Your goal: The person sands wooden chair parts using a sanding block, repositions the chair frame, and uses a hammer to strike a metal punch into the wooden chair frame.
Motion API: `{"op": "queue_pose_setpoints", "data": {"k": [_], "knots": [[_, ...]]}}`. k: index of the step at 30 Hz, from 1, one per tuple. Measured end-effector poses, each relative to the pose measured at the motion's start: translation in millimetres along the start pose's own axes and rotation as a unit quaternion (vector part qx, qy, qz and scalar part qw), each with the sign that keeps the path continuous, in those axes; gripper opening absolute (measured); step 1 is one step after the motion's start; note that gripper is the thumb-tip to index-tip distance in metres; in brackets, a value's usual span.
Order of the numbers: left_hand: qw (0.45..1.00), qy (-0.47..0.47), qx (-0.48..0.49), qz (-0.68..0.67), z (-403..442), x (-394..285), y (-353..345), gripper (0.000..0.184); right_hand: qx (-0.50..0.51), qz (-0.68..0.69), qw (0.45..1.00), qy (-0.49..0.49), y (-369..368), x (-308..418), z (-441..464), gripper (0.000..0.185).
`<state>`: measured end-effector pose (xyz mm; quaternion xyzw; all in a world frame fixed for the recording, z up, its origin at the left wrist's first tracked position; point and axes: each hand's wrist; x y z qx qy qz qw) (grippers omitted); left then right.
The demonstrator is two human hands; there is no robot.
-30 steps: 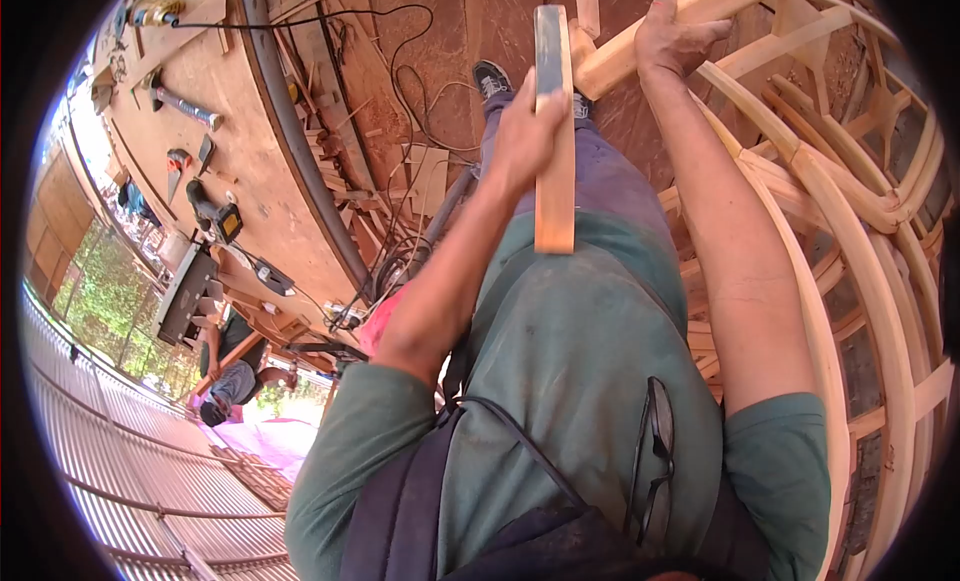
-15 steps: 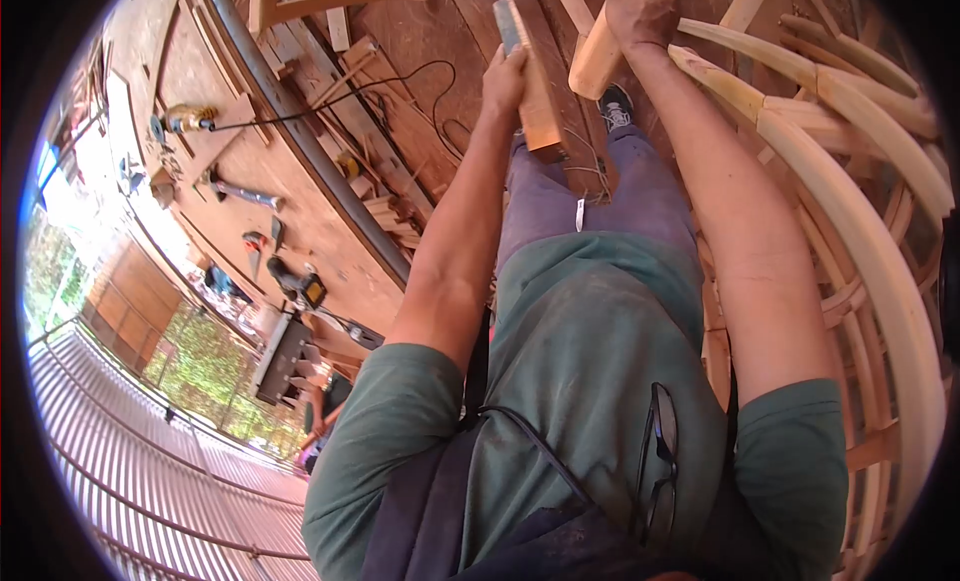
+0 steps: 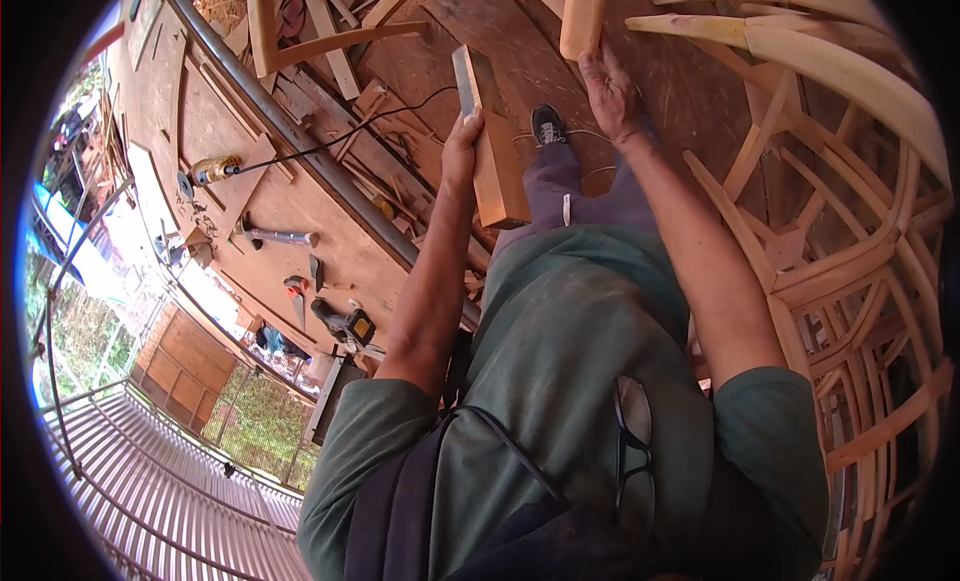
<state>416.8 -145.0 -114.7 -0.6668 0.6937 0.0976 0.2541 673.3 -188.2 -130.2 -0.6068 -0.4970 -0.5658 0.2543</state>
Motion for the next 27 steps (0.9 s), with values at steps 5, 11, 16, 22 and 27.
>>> {"op": "queue_pose_setpoints", "data": {"k": [5,11,16,22,27], "knots": [[0.986,-0.14,0.088,0.002,-54.4,-52.6,-58.3,0.075,0.08,-0.103,0.99,0.053,13.6,-38.6,1.6,0.081],[0.714,-0.404,-0.019,0.571,-57.6,-78.4,-95.6,0.086,0.105,-0.101,0.986,0.079,6.8,-55.9,37.8,0.065],[0.557,-0.431,-0.065,0.707,-62.5,-42.2,-94.3,0.075,0.136,-0.212,0.959,0.128,-17.3,-130.8,58.4,0.052],[0.56,-0.47,-0.085,0.677,-32.0,-36.2,-102.6,0.073,0.018,-0.172,0.964,0.2,-30.5,-145.1,46.4,0.044],[0.572,-0.45,-0.071,0.682,-40.1,-36.4,-115.4,0.071,0.124,-0.225,0.963,0.077,-25.9,-142.7,45.7,0.042]]}}
Point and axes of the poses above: each hand's wrist, its own z-axis towards the middle knuckle, its own y-axis out of the back of the hand, x = y × z, and after that the axes turned 3 degrees about y, right-handed
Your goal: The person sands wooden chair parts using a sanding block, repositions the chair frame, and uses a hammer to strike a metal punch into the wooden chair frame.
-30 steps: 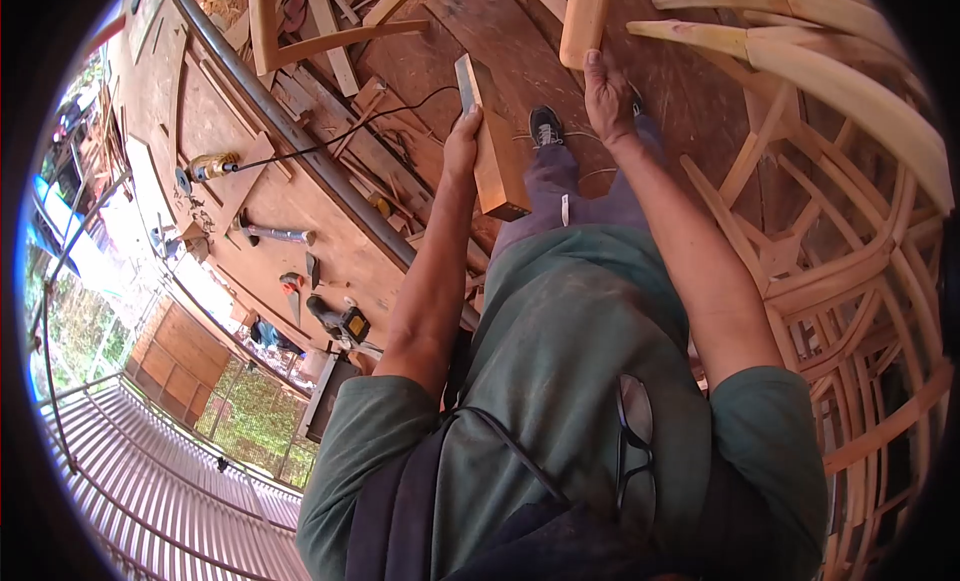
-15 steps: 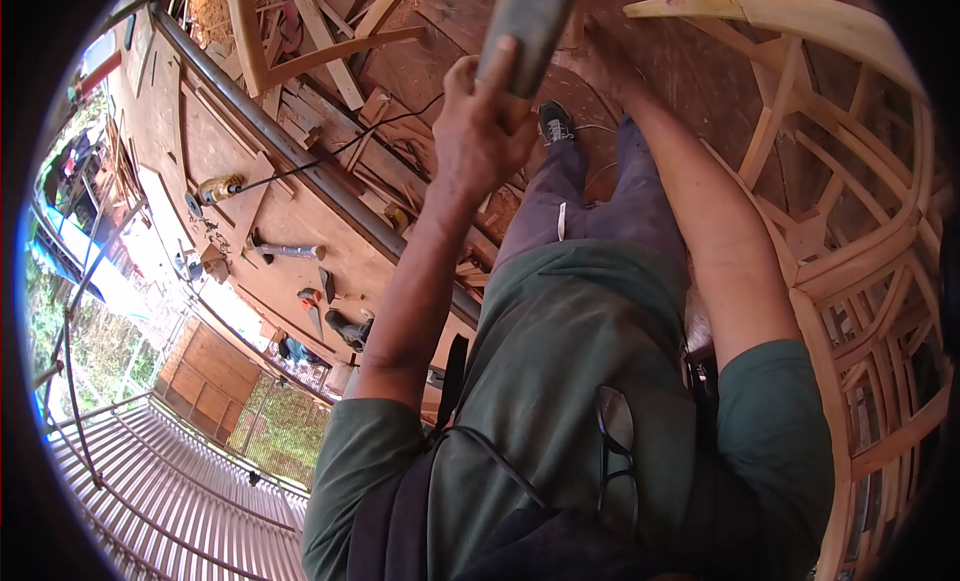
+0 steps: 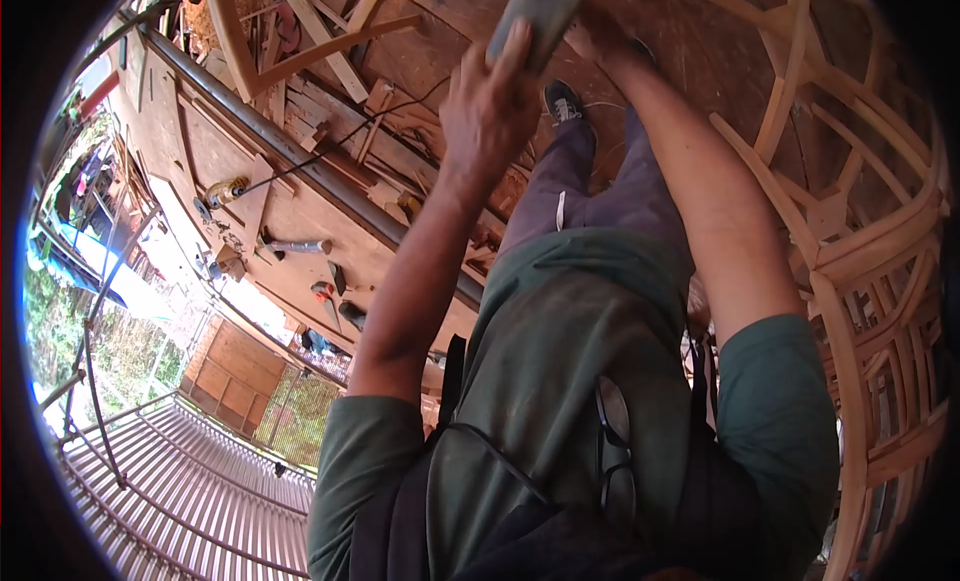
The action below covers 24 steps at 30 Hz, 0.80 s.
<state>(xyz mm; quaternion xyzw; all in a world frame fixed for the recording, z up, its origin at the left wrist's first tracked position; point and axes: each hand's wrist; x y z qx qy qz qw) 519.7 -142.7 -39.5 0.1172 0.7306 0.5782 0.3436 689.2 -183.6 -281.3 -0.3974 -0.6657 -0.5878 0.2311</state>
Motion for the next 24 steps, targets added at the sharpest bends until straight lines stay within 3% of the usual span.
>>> {"op": "queue_pose_setpoints", "data": {"k": [3,5,7,10,12,14,18,21,24], "knots": [[1.0,-0.008,0.008,0.021,-42.2,18.8,-6.2,0.068,-0.099,0.026,0.991,0.087,4.3,-6.0,13.6,0.048],[0.999,-0.03,-0.024,0.026,-11.5,10.4,-6.4,0.067,-0.11,0.046,0.988,0.102,-3.9,-3.9,2.6,0.047],[0.998,-0.032,-0.048,0.01,32.8,-7.2,-6.4,0.064,-0.064,0.018,0.996,0.062,-5.3,-17.9,8.6,0.043],[0.998,-0.009,-0.056,-0.005,13.6,-6.5,-8.3,0.063,0.01,-0.018,1.0,0.003,-7.2,-28.3,9.4,0.038],[0.998,-0.032,-0.054,0.023,-17.9,5.6,-10.3,0.062,-0.091,-0.003,0.99,0.104,1.7,-14.9,7.7,0.047],[0.998,-0.038,-0.026,0.033,-27.4,6.2,-0.4,0.062,-0.132,0.004,0.983,0.13,-0.9,-12.9,14.4,0.051],[0.999,-0.013,-0.016,0.033,43.9,-20.0,0.7,0.062,-0.089,-0.029,0.993,0.071,-6.8,-12.1,-6.1,0.05],[0.999,-0.019,-0.025,0.016,-2.5,-7.2,-4.4,0.059,-0.074,-0.066,0.993,0.067,-1.6,-3.5,-16.1,0.05],[0.998,-0.039,-0.021,0.04,-15.9,7.2,-7.4,0.057,-0.187,-0.094,0.97,0.126,-3.9,-20.6,15.2,0.054]]}}
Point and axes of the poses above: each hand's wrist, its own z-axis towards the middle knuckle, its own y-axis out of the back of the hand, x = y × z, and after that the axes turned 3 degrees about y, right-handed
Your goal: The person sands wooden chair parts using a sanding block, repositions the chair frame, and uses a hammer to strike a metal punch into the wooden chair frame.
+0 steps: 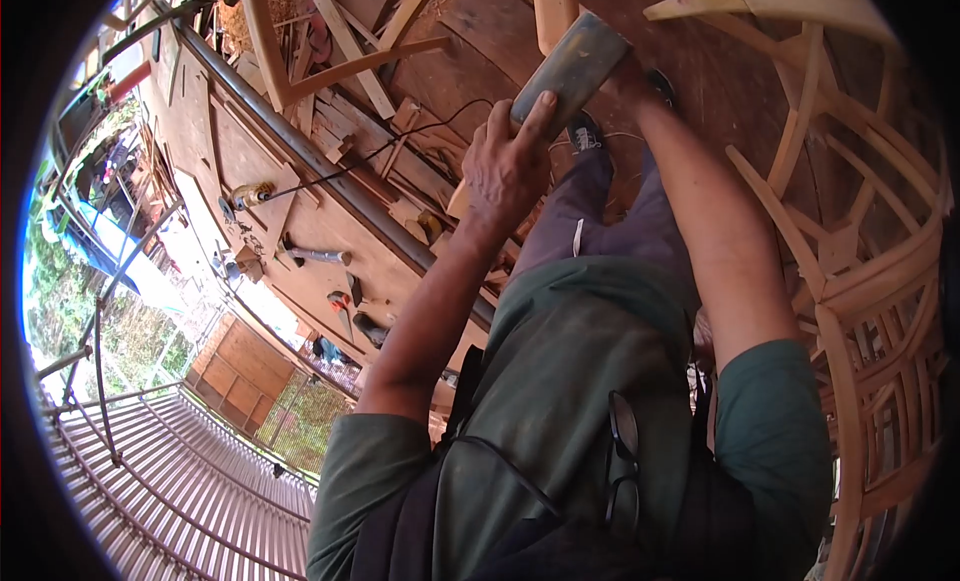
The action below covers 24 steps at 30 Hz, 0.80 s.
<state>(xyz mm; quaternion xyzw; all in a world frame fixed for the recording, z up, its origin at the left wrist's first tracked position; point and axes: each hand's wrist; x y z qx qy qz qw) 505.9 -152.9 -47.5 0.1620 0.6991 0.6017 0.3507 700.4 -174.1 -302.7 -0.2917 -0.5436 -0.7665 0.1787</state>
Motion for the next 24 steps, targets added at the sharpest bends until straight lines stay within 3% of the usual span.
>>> {"op": "queue_pose_setpoints", "data": {"k": [2,4,6,8,10,11,13,15,17,20,23,24], "knots": [[1.0,0.003,0.015,0.002,25.0,-5.2,4.9,0.058,0.059,0.037,0.996,-0.048,1.6,10.1,-1.5,0.059],[1.0,-0.005,0.006,-0.006,64.3,-7.0,7.5,0.056,0.259,0.104,0.941,-0.19,39.1,28.9,17.6,0.066],[0.999,0.009,-0.032,-0.024,109.1,-14.2,27.3,0.052,0.195,0.118,0.956,-0.184,19.3,23.8,11.7,0.072],[0.962,0.237,0.089,-0.101,133.9,-14.1,57.4,0.076,0.129,0.158,0.968,-0.145,13.0,16.6,7.7,0.074],[0.965,0.168,-0.012,-0.203,127.0,-1.9,75.0,0.092,0.119,0.156,0.965,-0.175,24.1,15.6,-9.4,0.074],[0.961,0.18,0.033,-0.209,118.1,2.5,81.6,0.082,0.116,0.155,0.963,-0.188,32.3,19.2,-19.1,0.074],[0.971,0.144,0.032,-0.187,101.3,13.0,77.7,0.072,0.106,0.226,0.931,-0.268,58.1,20.3,-32.0,0.075],[0.989,0.056,-0.043,-0.126,69.0,20.1,52.0,0.077,0.068,0.3,0.879,-0.364,84.4,29.8,-38.3,0.072],[0.986,0.09,0.002,-0.137,37.9,11.2,36.9,0.088,-0.003,0.375,0.799,-0.471,125.4,42.1,-21.4,0.066],[0.984,0.113,0.074,-0.112,14.0,-7.6,32.1,0.098,-0.122,0.329,0.873,-0.339,161.7,79.2,14.9,0.076],[0.983,0.105,0.108,-0.101,5.0,-18.6,30.2,0.098,-0.141,0.34,0.891,-0.265,161.4,122.2,28.0,0.09],[0.983,0.104,0.111,-0.103,1.1,-21.9,30.8,0.097,-0.135,0.285,0.911,-0.267,159.6,131.5,28.8,0.094]]}}
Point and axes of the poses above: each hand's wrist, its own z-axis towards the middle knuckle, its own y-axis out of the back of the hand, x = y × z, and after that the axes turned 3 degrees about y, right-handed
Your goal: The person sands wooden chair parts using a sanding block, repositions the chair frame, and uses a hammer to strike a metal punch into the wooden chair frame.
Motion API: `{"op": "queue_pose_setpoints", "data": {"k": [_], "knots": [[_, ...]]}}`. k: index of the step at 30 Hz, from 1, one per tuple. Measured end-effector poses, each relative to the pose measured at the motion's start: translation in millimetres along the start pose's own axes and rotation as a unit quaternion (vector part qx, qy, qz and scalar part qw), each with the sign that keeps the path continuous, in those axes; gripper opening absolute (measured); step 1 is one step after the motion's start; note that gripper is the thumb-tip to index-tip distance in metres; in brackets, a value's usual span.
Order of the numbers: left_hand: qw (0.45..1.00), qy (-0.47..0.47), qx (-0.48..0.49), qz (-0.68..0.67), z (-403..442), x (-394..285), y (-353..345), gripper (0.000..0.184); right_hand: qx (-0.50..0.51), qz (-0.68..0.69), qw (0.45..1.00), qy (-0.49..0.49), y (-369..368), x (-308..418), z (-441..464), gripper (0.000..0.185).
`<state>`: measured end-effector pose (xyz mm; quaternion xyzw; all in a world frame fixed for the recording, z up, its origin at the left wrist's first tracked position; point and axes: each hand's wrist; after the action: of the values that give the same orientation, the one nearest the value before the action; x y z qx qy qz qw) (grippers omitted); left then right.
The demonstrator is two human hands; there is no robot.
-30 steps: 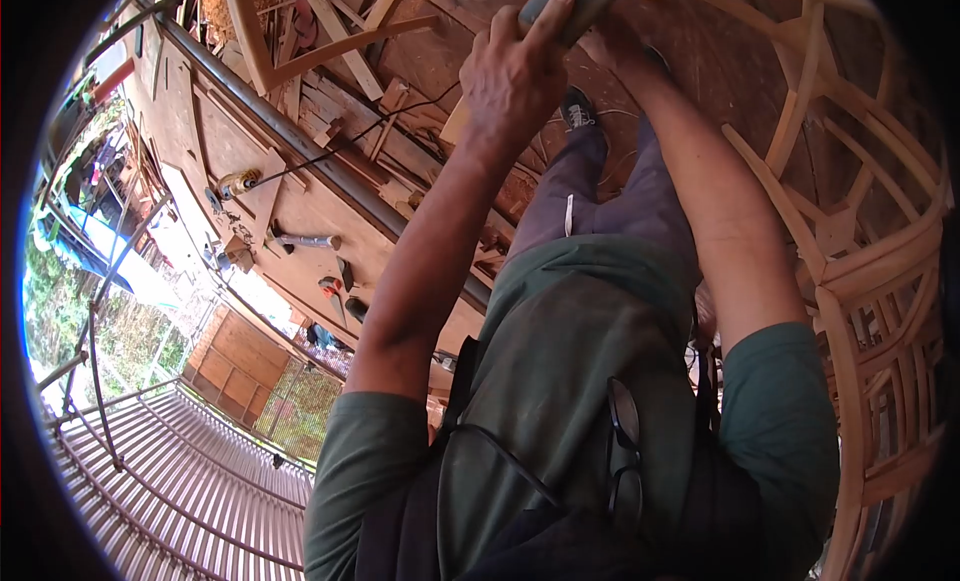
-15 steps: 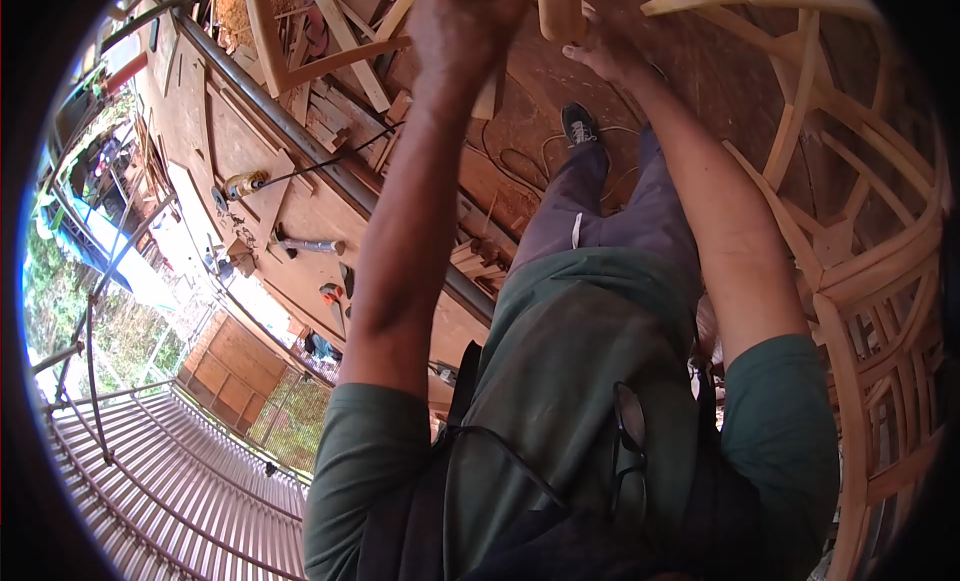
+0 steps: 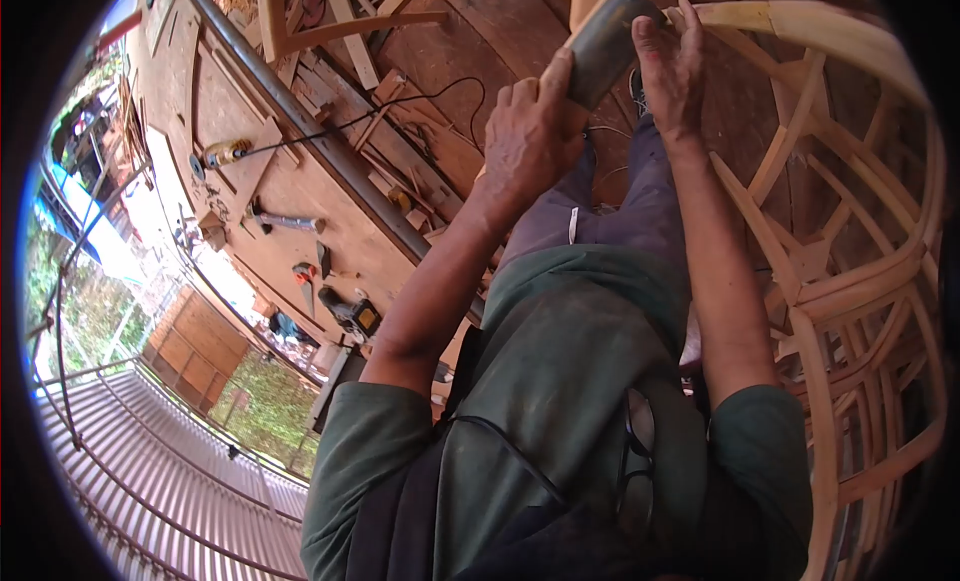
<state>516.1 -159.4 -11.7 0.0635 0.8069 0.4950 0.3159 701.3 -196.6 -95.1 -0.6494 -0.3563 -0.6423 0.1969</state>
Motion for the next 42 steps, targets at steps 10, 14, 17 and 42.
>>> {"op": "queue_pose_setpoints", "data": {"k": [10,14,17,42], "knots": [[0.982,0.077,0.058,-0.163,-60.6,3.7,-10.8,0.086,-0.034,0.053,0.994,-0.086,-12.9,9.6,-31.2,0.059],[0.952,0.132,0.139,-0.238,-73.5,25.5,-17.4,0.07,-0.047,0.094,0.993,-0.045,-6.3,14.1,4.7,0.059],[0.95,0.141,0.149,-0.236,-68.5,11.6,-17.4,0.057,-0.094,0.07,0.989,-0.095,-15.1,28.6,7.3,0.073],[0.93,0.055,-0.102,-0.35,329.8,5.4,-76.1,0.058,0.027,-0.2,0.977,-0.067,-42.1,43.5,23.0,0.09]]}}
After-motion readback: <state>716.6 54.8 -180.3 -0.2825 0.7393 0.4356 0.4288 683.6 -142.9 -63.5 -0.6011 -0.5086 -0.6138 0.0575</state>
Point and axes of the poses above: each hand's wrist, its own z-axis towards the middle knuckle, its own y-axis out of the back of the hand, x = y × z, and after that the axes turned 3 degrees about y, right-handed
